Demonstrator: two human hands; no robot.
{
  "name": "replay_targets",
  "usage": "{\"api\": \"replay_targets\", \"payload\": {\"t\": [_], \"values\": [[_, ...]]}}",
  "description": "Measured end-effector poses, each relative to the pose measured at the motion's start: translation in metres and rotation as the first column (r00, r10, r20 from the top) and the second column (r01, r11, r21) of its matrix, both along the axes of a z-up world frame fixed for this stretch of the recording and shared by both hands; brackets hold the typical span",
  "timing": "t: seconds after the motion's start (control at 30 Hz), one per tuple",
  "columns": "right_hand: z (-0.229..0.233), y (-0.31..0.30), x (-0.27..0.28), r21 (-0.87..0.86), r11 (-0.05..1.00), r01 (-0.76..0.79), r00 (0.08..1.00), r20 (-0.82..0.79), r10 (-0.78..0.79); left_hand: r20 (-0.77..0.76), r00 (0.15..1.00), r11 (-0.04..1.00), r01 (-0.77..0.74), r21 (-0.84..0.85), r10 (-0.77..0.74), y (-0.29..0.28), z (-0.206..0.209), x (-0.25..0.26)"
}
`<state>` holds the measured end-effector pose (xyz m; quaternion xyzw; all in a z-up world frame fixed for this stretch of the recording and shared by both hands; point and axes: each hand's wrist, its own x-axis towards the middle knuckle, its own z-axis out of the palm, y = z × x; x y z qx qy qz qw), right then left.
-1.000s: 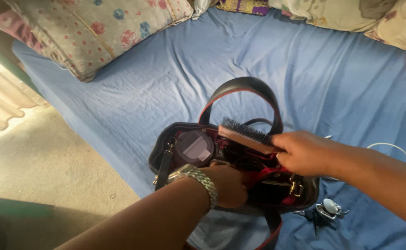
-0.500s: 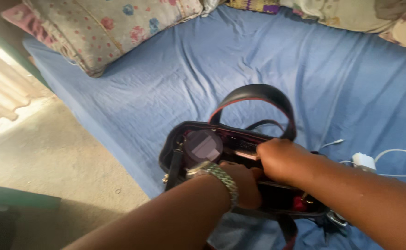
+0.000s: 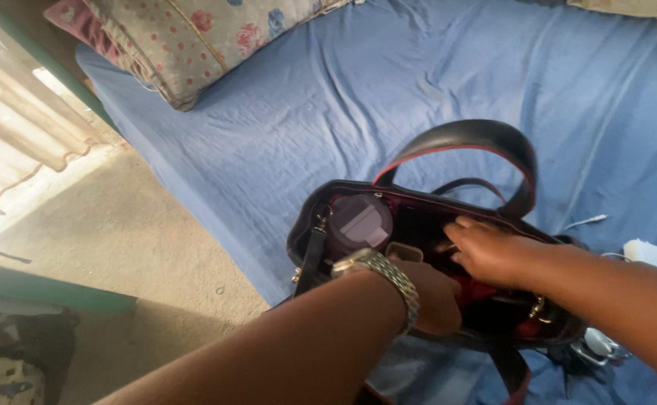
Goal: The person packs a handbag on a bed, placing a wallet, sunglasses, a small fan, a tablet, a hairbrush, bottles, a charger and keys into the bag and a small checkered pouch, then arranges the items inside and handles the packed bag.
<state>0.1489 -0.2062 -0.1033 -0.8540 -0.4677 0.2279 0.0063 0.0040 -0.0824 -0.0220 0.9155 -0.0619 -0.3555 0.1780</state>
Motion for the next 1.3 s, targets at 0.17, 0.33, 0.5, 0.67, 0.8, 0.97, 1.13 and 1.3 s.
{"api": "replay_targets", "payload": {"t": [0.17,0.33,0.5,0.67,0.8,0.97,1.13,1.3], "values": [[0.032,-0.037,-0.021,-0.091,0.996,0.020,0.999,0.049,-0.016,0.014,0.995,0.979,-0.095,-0.179,0.099,0.008,0.018,-0.005],[0.055,-0.051,-0.022,-0.325,0.945,-0.019,0.995,0.086,0.049,-0.054,0.955,0.946,-0.279,0.165,0.291,0.000,0.060,-0.010],[0.040,-0.034,-0.017,-0.217,0.954,0.208,0.978,0.065,-0.198,0.120,0.993,0.979,-0.033,0.201,0.009,-0.013,0.058,0.002],[0.069,-0.026,-0.035,-0.192,0.955,0.224,0.974,0.081,-0.212,0.134,0.988,0.991,0.057,0.118,-0.072,-0.014,0.035,0.025],[0.099,-0.061,-0.060,0.437,0.894,0.099,0.989,-0.143,-0.039,0.128,0.987,0.995,-0.101,-0.002,0.100,0.005,0.032,0.037],[0.093,-0.157,-0.045,0.710,0.636,0.302,0.934,-0.086,-0.348,0.126,0.949,0.958,-0.286,-0.029,0.288,0.006,0.043,0.045],[0.018,-0.238,0.040,0.083,0.362,0.929,0.362,-0.414,-0.835,0.181,0.905,0.921,-0.389,-0.019,0.386,-0.008,0.052,0.039],[-0.069,-0.273,0.109,-0.143,0.380,0.914,0.296,-0.406,-0.865,0.287,0.894,0.938,-0.338,-0.075,0.345,-0.002,0.039,0.034]]}}
